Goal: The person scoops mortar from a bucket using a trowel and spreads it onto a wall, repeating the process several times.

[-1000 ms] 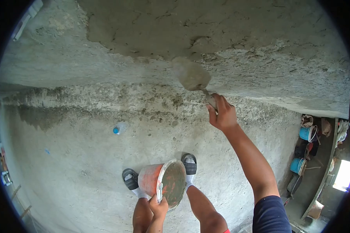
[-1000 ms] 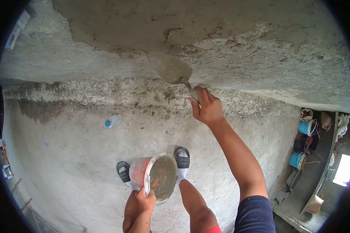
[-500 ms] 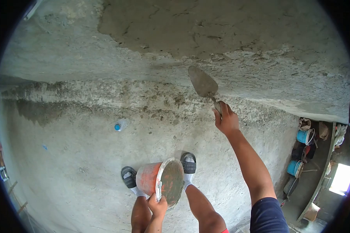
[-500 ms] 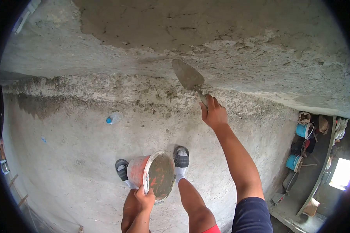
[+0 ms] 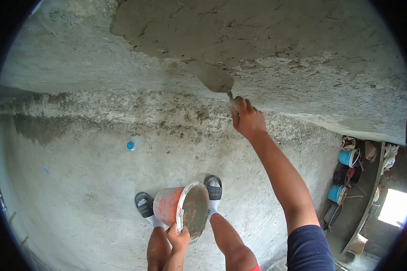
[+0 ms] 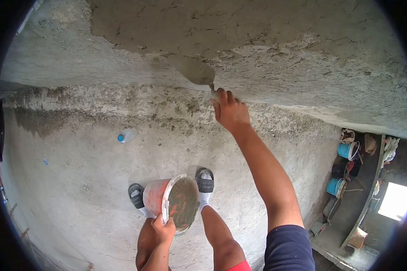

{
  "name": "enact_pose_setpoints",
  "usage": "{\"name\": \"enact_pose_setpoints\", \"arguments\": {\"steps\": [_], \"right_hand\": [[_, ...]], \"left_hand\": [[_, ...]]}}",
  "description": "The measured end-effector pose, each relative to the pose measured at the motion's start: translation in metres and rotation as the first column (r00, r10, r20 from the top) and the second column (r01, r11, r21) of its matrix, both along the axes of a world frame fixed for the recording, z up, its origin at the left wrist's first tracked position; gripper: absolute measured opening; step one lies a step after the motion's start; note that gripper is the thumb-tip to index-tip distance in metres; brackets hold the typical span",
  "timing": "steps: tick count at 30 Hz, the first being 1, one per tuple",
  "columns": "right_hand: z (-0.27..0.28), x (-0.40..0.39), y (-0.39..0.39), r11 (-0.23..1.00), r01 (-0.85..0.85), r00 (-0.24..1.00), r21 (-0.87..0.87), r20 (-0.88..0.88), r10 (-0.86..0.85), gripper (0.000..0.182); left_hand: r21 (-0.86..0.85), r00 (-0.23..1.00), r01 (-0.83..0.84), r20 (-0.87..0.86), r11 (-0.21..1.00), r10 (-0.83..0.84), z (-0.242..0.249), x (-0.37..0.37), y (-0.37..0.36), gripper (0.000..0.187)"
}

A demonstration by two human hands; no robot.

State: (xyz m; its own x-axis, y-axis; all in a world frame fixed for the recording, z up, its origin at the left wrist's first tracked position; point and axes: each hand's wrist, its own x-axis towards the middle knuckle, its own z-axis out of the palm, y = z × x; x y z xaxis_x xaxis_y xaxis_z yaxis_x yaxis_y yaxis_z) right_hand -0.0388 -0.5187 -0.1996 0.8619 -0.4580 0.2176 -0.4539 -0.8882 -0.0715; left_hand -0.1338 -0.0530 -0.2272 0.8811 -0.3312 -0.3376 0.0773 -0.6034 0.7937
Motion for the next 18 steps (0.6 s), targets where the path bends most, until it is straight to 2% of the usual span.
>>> {"name": "enact_pose_setpoints", "arguments": {"steps": [2, 4, 6, 7, 9, 10, 12, 13, 15, 16, 18], "right_hand": [[0.004, -0.007, 0.01, 0.999, -0.017, 0.993, 0.035, -0.112, 0.02, 0.038], [0.022, -0.018, 0.012, 0.999, -0.05, 0.992, 0.014, -0.115, 0.051, 0.038], [0.053, -0.027, 0.009, 0.995, -0.097, 0.995, -0.036, 0.005, 0.097, 0.038], [0.068, -0.028, 0.005, 0.994, -0.103, 0.995, -0.038, 0.002, 0.103, 0.038], [0.096, -0.032, -0.008, 0.993, -0.017, 0.986, -0.119, 0.164, 0.037, 0.041], [0.105, -0.032, -0.017, 0.992, -0.018, 0.986, -0.122, 0.162, 0.038, 0.041], [0.119, -0.031, -0.037, 0.948, 0.011, 0.976, -0.317, 0.21, 0.058, 0.043], [0.115, -0.04, -0.046, 0.948, 0.012, 0.976, -0.319, 0.209, 0.058, 0.043], [0.087, -0.063, -0.065, 0.947, 0.123, 0.978, -0.298, 0.2, -0.064, 0.041], [0.074, -0.073, -0.068, 0.947, 0.122, 0.978, -0.297, 0.198, -0.064, 0.041], [0.052, -0.1, -0.061, 0.949, 0.211, 0.969, -0.235, 0.18, -0.171, 0.039]], "left_hand": [[-0.002, 1.0, 0.009, 0.009, 1.0, -0.009, -0.002, 0.0, 0.002, 0.008], [0.021, 0.998, 0.042, 0.054, 0.999, -0.043, -0.01, -0.003, 0.007, 0.008], [0.012, 0.999, 0.033, 0.041, 0.999, -0.033, -0.012, -0.004, 0.006, 0.009], [0.011, 0.999, 0.023, 0.031, 1.0, -0.024, -0.011, -0.004, 0.005, 0.01], [0.0, 0.999, 0.013, 0.04, 1.0, -0.013, -0.011, -0.003, 0.001, 0.01], [-0.004, 0.999, 0.006, 0.049, 1.0, -0.006, -0.011, -0.004, -0.001, 0.01], [-0.013, 0.999, 0.005, 0.044, 1.0, -0.004, -0.016, -0.007, -0.001, 0.01], [-0.035, 0.999, 0.003, 0.05, 0.999, -0.001, -0.018, -0.008, -0.001, 0.009], [-0.055, 0.999, 0.005, 0.053, 0.998, -0.002, -0.018, -0.006, 0.002, 0.008], [-0.023, 0.997, 0.035, 0.072, 0.999, -0.033, -0.013, -0.003, 0.001, 0.007], [0.008, 0.994, 0.065, 0.082, 0.998, -0.066, -0.007, 0.0, 0.002, 0.007]]}}
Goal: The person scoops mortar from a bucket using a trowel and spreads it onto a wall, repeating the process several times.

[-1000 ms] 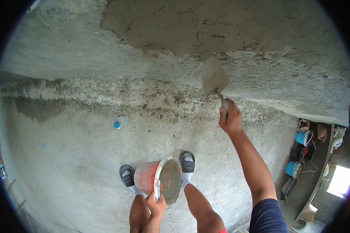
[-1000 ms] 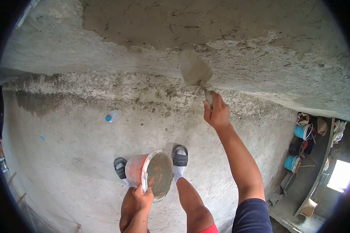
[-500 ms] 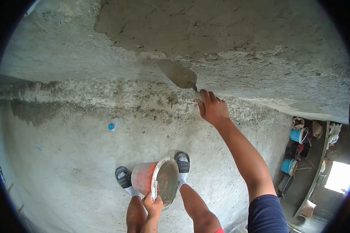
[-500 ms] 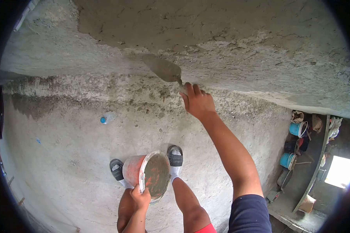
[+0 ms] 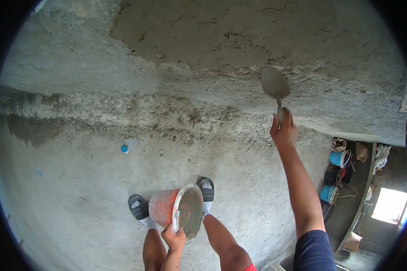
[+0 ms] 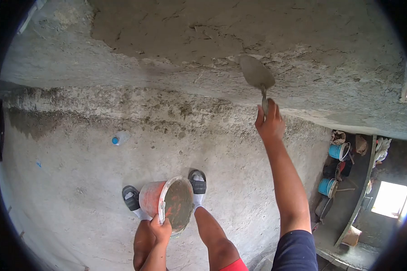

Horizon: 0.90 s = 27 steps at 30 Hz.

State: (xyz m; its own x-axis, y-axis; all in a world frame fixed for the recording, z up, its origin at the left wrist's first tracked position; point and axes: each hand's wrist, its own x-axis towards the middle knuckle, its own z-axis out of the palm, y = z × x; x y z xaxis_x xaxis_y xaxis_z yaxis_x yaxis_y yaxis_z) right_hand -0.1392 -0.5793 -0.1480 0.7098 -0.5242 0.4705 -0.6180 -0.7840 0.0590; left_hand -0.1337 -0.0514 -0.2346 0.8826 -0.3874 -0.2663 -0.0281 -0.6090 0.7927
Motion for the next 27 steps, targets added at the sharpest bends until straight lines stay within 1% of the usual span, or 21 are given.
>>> {"name": "enact_pose_setpoints", "arguments": {"steps": [1, 2, 3, 4, 6, 8, 9, 10, 12, 13, 15, 16, 18, 19, 21, 22, 24, 25, 26, 27], "right_hand": [[-0.01, -0.012, 0.012, 1.0, -0.004, 1.0, -0.001, -0.003, 0.004, 0.039], [-0.019, -0.023, 0.027, 0.996, 0.012, 1.0, 0.093, -0.01, -0.011, 0.039], [-0.023, -0.024, 0.036, 0.982, 0.026, 1.0, 0.186, -0.019, -0.023, 0.039], [-0.014, -0.009, 0.042, 0.983, 0.017, 1.0, 0.181, -0.017, -0.014, 0.039], [0.007, 0.013, 0.066, 0.95, -0.223, 0.968, 0.217, 0.16, 0.191, 0.041], [0.033, 0.055, 0.064, 0.942, -0.291, 0.947, 0.169, 0.193, 0.258, 0.04], [0.04, 0.074, 0.061, 0.937, -0.322, 0.935, 0.138, 0.205, 0.291, 0.039], [0.036, 0.088, 0.055, 0.938, -0.318, 0.936, 0.139, 0.203, 0.287, 0.039], [0.028, 0.103, 0.044, 0.964, -0.239, 0.969, 0.112, 0.083, 0.231, 0.038], [0.022, 0.101, 0.038, 0.965, -0.238, 0.97, 0.108, 0.081, 0.23, 0.038], [0.003, 0.094, 0.026, 0.975, -0.196, 0.954, 0.108, -0.21, 0.215, 0.039], [-0.004, 0.088, 0.026, 0.974, -0.197, 0.953, 0.108, -0.211, 0.216, 0.039], [-0.012, 0.072, 0.029, 0.981, -0.086, 0.898, 0.173, -0.413, 0.151, 0.04], [-0.009, 0.066, 0.035, 0.981, -0.088, 0.897, 0.173, -0.415, 0.154, 0.04], [0.002, 0.057, 0.043, 0.961, -0.153, 0.917, 0.231, -0.33, 0.226, 0.039], [0.01, 0.055, 0.045, 0.96, -0.156, 0.915, 0.231, -0.332, 0.229, 0.039], [0.028, 0.057, 0.046, 0.947, -0.272, 0.958, 0.172, -0.047, 0.284, 0.04], [0.036, 0.062, 0.042, 0.948, -0.289, 0.957, 0.133, 0.03, 0.288, 0.04], [0.035, 0.064, 0.034, 0.949, -0.284, 0.959, 0.137, 0.029, 0.283, 0.04], [0.035, 0.066, 0.023, 0.966, -0.241, 0.97, 0.098, 0.005, 0.241, 0.038]], "left_hand": [[0.002, 0.999, -0.017, -0.036, 1.0, 0.017, 0.001, 0.001, 0.0, 0.006], [0.003, 0.997, -0.034, -0.071, 0.999, 0.034, 0.002, 0.002, -0.001, 0.006], [0.001, 0.997, -0.041, -0.07, 0.999, 0.041, 0.001, 0.002, 0.0, 0.006], [-0.002, 0.996, -0.061, -0.069, 0.998, 0.06, -0.002, 0.002, -0.001, 0.006], [0.006, 0.994, -0.074, -0.077, 0.997, 0.075, -0.001, -0.001, -0.001, 0.006], [0.026, 0.998, -0.036, -0.048, 0.999, 0.037, 0.006, 0.004, -0.004, 0.008], [0.027, 0.998, -0.033, -0.049, 0.999, 0.034, 0.004, 0.003, -0.004, 0.008], [0.022, 0.998, -0.037, -0.05, 0.999, 0.038, 0.002, 0.002, -0.004, 0.009], [0.013, 0.998, -0.038, -0.054, 0.999, 0.038, 0.0, 0.0, -0.004, 0.01], [0.006, 0.996, -0.05, -0.067, 0.999, 0.05, 0.0, -0.001, -0.005, 0.011], [-0.003, 0.995, -0.064, -0.078, 0.998, 0.064, -0.002, -0.002, -0.004, 0.012], [0.002, 0.995, -0.057, -0.084, 0.998, 0.057, -0.003, -0.003, -0.002, 0.013], [0.002, 0.994, -0.054, -0.091, 0.999, 0.054, -0.005, -0.005, -0.002, 0.013], [-0.007, 0.992, -0.065, -0.104, 0.998, 0.064, -0.006, -0.006, -0.001, 0.013], [-0.019, 0.99, -0.08, -0.12, 0.997, 0.077, -0.007, -0.006, -0.003, 0.013], [-0.026, 0.993, -0.077, -0.092, 0.997, 0.075, -0.006, -0.006, -0.004, 0.013], [-0.031, 0.995, -0.079, -0.062, 0.996, 0.077, -0.008, -0.006, -0.004, 0.013], [-0.03, 0.995, -0.077, -0.065, 0.997, 0.075, -0.011, -0.007, -0.002, 0.012], [-0.028, 0.995, -0.072, -0.068, 0.997, 0.07, -0.013, -0.009, 0.001, 0.012], [-0.024, 0.995, -0.066, -0.071, 0.998, 0.064, -0.01, -0.008, 0.001, 0.012]]}}
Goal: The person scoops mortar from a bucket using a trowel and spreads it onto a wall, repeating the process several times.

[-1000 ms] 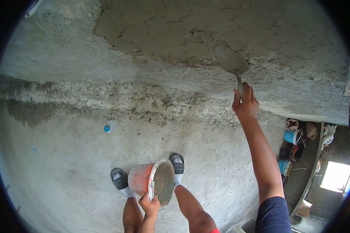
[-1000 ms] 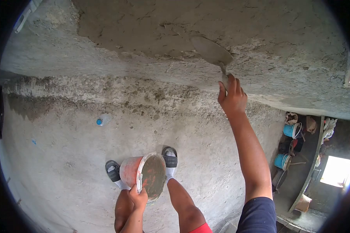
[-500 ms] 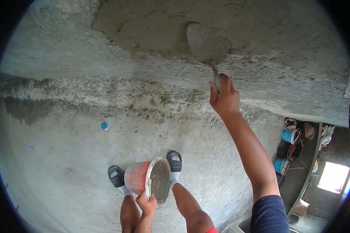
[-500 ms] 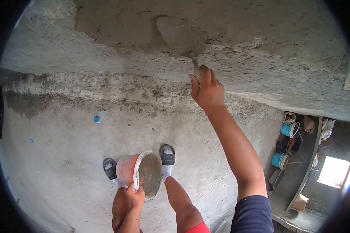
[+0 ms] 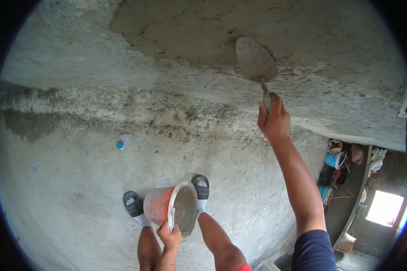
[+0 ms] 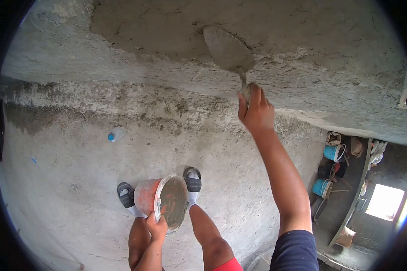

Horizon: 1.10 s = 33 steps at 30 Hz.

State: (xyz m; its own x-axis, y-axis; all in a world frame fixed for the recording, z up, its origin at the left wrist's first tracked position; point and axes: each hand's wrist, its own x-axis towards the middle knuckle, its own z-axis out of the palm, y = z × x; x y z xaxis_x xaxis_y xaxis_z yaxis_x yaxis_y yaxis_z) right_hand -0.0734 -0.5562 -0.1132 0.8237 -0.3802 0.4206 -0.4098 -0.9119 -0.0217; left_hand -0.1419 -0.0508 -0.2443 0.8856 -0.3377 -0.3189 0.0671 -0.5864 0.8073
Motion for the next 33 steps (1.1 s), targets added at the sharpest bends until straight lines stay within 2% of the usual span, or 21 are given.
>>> {"name": "enact_pose_setpoints", "arguments": {"steps": [3, 5, 8, 9, 12, 13, 15, 16, 18, 19, 21, 22, 23, 24, 25, 27, 28, 29, 31, 32, 33], "right_hand": [[-0.014, -0.02, -0.029, 0.997, 0.069, 0.996, -0.045, -0.052, -0.071, 0.036], [-0.032, -0.051, -0.034, 0.976, 0.203, 0.863, -0.082, -0.456, -0.218, 0.037], [-0.034, -0.082, -0.025, 0.981, 0.192, 0.795, -0.033, -0.581, -0.175, 0.038], [-0.031, -0.079, -0.025, 0.982, 0.185, 0.797, -0.036, -0.579, -0.171, 0.038], [-0.005, -0.054, -0.012, 0.999, 0.011, 0.98, 0.044, -0.198, -0.002, 0.04], [0.004, -0.036, -0.01, 0.999, 0.019, 0.978, 0.048, -0.206, -0.009, 0.04], [0.015, -0.005, -0.011, 0.997, 0.016, 0.995, -0.07, -0.094, -0.023, 0.04], [0.013, -0.004, -0.016, 0.997, 0.018, 0.996, -0.072, -0.091, -0.025, 0.04], [-0.003, -0.004, -0.023, 0.986, 0.05, 0.89, -0.161, -0.441, -0.117, 0.04], [-0.016, -0.012, -0.026, 0.986, 0.046, 0.889, -0.16, -0.443, -0.114, 0.04], [-0.034, -0.034, -0.023, 0.98, 0.0, 0.733, -0.199, -0.667, -0.136, 0.04], [-0.028, -0.034, -0.016, 0.979, -0.008, 0.747, -0.202, -0.652, -0.128, 0.04], [-0.019, -0.038, -0.006, 0.994, 0.013, 0.79, -0.109, -0.608, -0.077, 0.04], [-0.012, -0.036, -0.001, 0.999, 0.032, 0.832, -0.012, -0.554, -0.033, 0.04], [0.001, -0.027, 0.001, 0.999, 0.032, 0.842, -0.003, -0.539, -0.029, 0.04], [0.037, -0.006, 0.01, 0.994, -0.086, 0.976, -0.066, -0.205, 0.071, 0.04], [0.046, 0.007, 0.01, 0.994, -0.081, 0.991, -0.079, -0.116, 0.071, 0.039], [0.046, 0.018, 0.009, 0.995, -0.079, 0.992, -0.068, -0.108, 0.071, 0.039], [0.043, 0.035, 0.006, 0.99, 0.033, 0.972, -0.139, -0.228, -0.064, 0.037], [0.032, 0.036, 0.003, 0.985, 0.007, 0.95, -0.171, -0.307, -0.06, 0.031], [0.013, 0.033, -0.002, 0.986, 0.01, 0.956, -0.165, -0.289, -0.058, 0.031]], "left_hand": [[0.018, 1.0, 0.005, 0.008, 1.0, -0.005, 0.003, 0.005, -0.003, 0.011], [0.006, 1.0, -0.007, 0.007, 1.0, 0.007, -0.003, 0.001, 0.002, 0.01], [-0.012, 0.999, -0.045, 0.004, 0.999, 0.045, -0.002, 0.001, -0.001, 0.011], [-0.015, 0.999, -0.052, 0.004, 0.999, 0.052, -0.002, 0.002, -0.002, 0.011], [0.016, 0.999, -0.026, -0.04, 1.0, 0.027, 0.001, 0.001, 0.001, 0.012], [0.015, 0.999, -0.02, -0.036, 1.0, 0.02, 0.002, 0.002, -0.002, 0.012], [0.014, 1.0, -0.007, -0.03, 1.0, 0.007, 0.002, 0.001, -0.002, 0.012], [-0.005, 1.0, -0.011, -0.008, 1.0, 0.011, -0.003, -0.002, -0.001, 0.012], [-0.025, 1.0, -0.017, 0.018, 1.0, 0.017, -0.008, 0.0, -0.002, 0.012], [-0.007, 1.0, -0.007, -0.015, 1.0, 0.007, -0.006, 0.0, -0.001, 0.013], [0.018, 0.999, 0.004, -0.04, 1.0, -0.004, 0.007, 0.005, 0.006, 0.013], [0.016, 1.0, -0.001, -0.02, 1.0, 0.002, 0.014, 0.009, 0.008, 0.014], [0.017, 1.0, -0.005, -0.001, 1.0, 0.005, 0.025, 0.011, 0.012, 0.015], [0.087, 0.996, 0.085, -0.016, 0.993, -0.084, 0.035, 0.014, 0.028, 0.006], [0.097, 0.996, 0.083, 0.002, 0.992, -0.084, 0.039, 0.007, 0.041, 0.006], [0.071, 0.996, -0.016, -0.089, 0.997, 0.023, 0.039, 0.001, 0.065, 0.006], [0.036, 0.996, -0.029, -0.083, 0.999, 0.032, 0.063, 0.01, 0.062, 0.011], [0.048, 0.997, -0.028, -0.075, 0.998, 0.031, 0.085, 0.019, 0.061, 0.011], [0.073, 0.978, -0.082, -0.185, 0.994, 0.094, 0.117, 0.033, 0.059, 0.013], [0.072, 0.995, -0.052, -0.083, 0.996, 0.058, 0.122, 0.037, 0.066, 0.013], [0.076, 0.996, -0.054, -0.063, 0.996, 0.059, 0.129, 0.039, 0.072, 0.013]]}}
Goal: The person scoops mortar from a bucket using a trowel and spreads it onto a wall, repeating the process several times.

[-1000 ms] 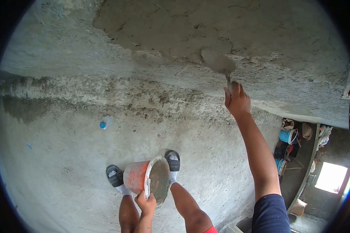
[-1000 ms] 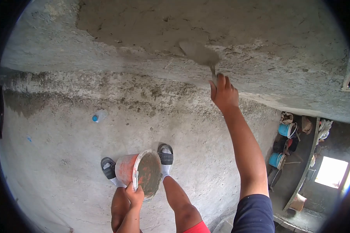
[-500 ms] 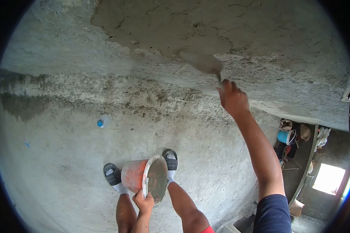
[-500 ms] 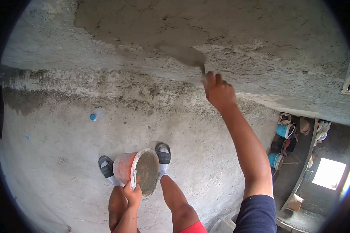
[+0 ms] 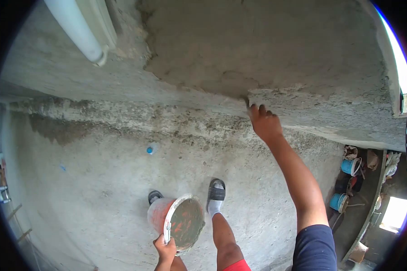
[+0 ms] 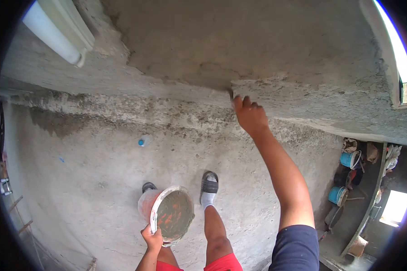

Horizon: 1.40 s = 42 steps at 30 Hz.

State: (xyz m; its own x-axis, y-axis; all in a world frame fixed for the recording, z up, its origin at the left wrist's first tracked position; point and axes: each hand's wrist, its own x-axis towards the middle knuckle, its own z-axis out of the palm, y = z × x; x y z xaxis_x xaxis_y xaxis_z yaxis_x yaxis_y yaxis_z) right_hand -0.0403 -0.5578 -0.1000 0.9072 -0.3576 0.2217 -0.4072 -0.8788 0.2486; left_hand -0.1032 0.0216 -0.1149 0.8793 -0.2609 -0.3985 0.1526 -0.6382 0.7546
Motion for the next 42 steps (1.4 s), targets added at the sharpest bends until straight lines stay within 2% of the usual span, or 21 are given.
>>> {"name": "enact_pose_setpoints", "arguments": {"steps": [2, 4, 7, 10, 11, 13, 14, 15, 16, 18, 20, 22, 27, 32, 33, 34, 35, 36, 38, 40, 42], "right_hand": [[-0.041, -0.014, -0.007, 0.998, 0.047, 0.947, -0.038, -0.315, -0.056, 0.025], [-0.053, -0.027, 0.006, 0.979, 0.197, 0.925, 0.058, -0.341, -0.166, 0.019], [-0.06, -0.061, 0.046, 0.86, 0.447, 0.885, 0.248, -0.264, -0.384, 0.017], [-0.011, -0.114, 0.109, 0.687, 0.574, 0.803, 0.446, -0.472, -0.365, 0.026], [0.02, -0.129, 0.133, 0.646, 0.605, 0.784, 0.464, -0.49, -0.382, 0.036], [0.068, -0.16, 0.164, 0.555, 0.624, 0.762, 0.551, -0.588, -0.273, 0.04], [0.102, -0.168, 0.174, 0.563, 0.611, 0.765, 0.557, -0.598, -0.239, 0.04], [0.138, -0.174, 0.184, 0.251, 0.585, 0.81, 0.771, -0.54, -0.228, 0.037], [0.169, -0.188, 0.204, -0.12, 0.495, 0.823, 0.861, -0.509, -0.252, 0.035], [0.223, -0.208, 0.229, -0.605, 0.048, 0.859, 0.795, -0.342, -0.382, 0.034], [0.256, -0.211, 0.237, -0.647, -0.084, 0.877, 0.758, -0.252, -0.409, 0.039], [0.307, -0.211, 0.243, -0.92, -0.26, 0.88, 0.292, -0.321, -0.351, 0.049], [0.335, -0.193, 0.264, -0.923, -0.263, 0.944, 0.279, -0.121, -0.306, 0.066], [0.395, -0.163, 0.268, -0.876, -0.272, 0.953, 0.399, -0.014, -0.302, 0.056], [0.408, -0.16, 0.266, -0.698, -0.147, 0.972, 0.701, -0.027, -0.232, 0.05], [0.42, -0.151, 0.262, -0.415, -0.027, 0.983, 0.909, -0.051, -0.174, 0.045], [0.433, -0.141, 0.261, -0.18, 0.109, 0.983, 0.978, -0.133, -0.128, 0.04], [0.432, -0.136, 0.263, 0.036, -0.076, 0.99, 0.996, 0.08, -0.113, 0.039], [0.465, -0.119, 0.269, 0.267, -0.177, 0.981, 0.947, 0.193, -0.036, 0.042], [0.473, -0.099, 0.268, 0.657, -0.351, 0.933, 0.667, 0.308, 0.186, 0.048], [0.497, -0.075, 0.275, 0.766, -0.261, 0.964, 0.588, 0.198, 0.176, 0.039]], "left_hand": [[0.032, 0.999, -0.021, -0.031, 0.999, 0.022, 0.022, 0.001, 0.019, 0.013], [0.084, 1.0, -0.003, 0.01, 0.996, 0.003, 0.039, 0.004, 0.037, 0.007], [0.011, 0.976, -0.217, 0.001, 0.976, 0.217, 0.108, 0.016, 0.032, 0.013], [0.018, 0.965, -0.247, 0.09, 0.969, 0.245, 0.157, 0.029, 0.047, 0.011], [-0.037, 0.946, -0.325, 0.013, 0.945, 0.325, 0.171, 0.035, 0.045, 0.007], [-0.16, 0.937, -0.282, 0.167, 0.946, 0.307, 0.206, 0.055, 0.035, 0.016], [-0.08, 0.946, -0.233, 0.212, 0.969, 0.245, 0.229, 0.064, 0.035, 0.021], [-0.143, 0.923, -0.238, 0.275, 0.961, 0.269, 0.252, 0.073, 0.028, 0.021], [-0.079, 0.909, -0.178, 0.368, 0.981, 0.195, 0.266, 0.082, 0.033, 0.016], [-0.135, 0.891, -0.183, 0.396, 0.974, 0.222, 0.318, 0.094, 0.012, 0.011], [-0.277, 0.891, -0.198, 0.348, 0.94, 0.29, 0.316, 0.109, 0.011, 0.015], [-0.349, 0.863, -0.148, 0.411, 0.925, 0.293, 0.35, 0.126, -0.016, 0.017], [-0.367, 0.813, -0.025, 0.534, 0.93, 0.232, 0.432, 0.148, -0.017, 0.024], [-0.461, 0.792, 0.128, 0.58, 0.878, 0.19, 0.483, 0.166, -0.031, 0.027], [-0.495, 0.804, 0.13, 0.56, 0.859, 0.201, 0.488, 0.167, -0.034, 0.028], [-0.53, 0.814, 0.14, 0.543, 0.836, 0.208, 0.492, 0.172, -0.039, 0.028], [-0.499, 0.784, 0.18, 0.593, 0.848, 0.183, 0.5, 0.174, -0.041, 0.03], [-0.488, 0.78, 0.175, 0.599, 0.855, 0.182, 0.506, 0.174, -0.041, 0.03], [-0.418, 0.753, 0.252, 0.651, 0.873, 0.094, 0.514, 0.177, -0.042, 0.031], [-0.42, 0.747, 0.291, 0.661, 0.86, 0.069, 0.519, 0.18, -0.044, 0.036], [-0.384, 0.706, 0.317, 0.706, 0.867, 0.054, 0.527, 0.181, -0.047, 0.033]]}}
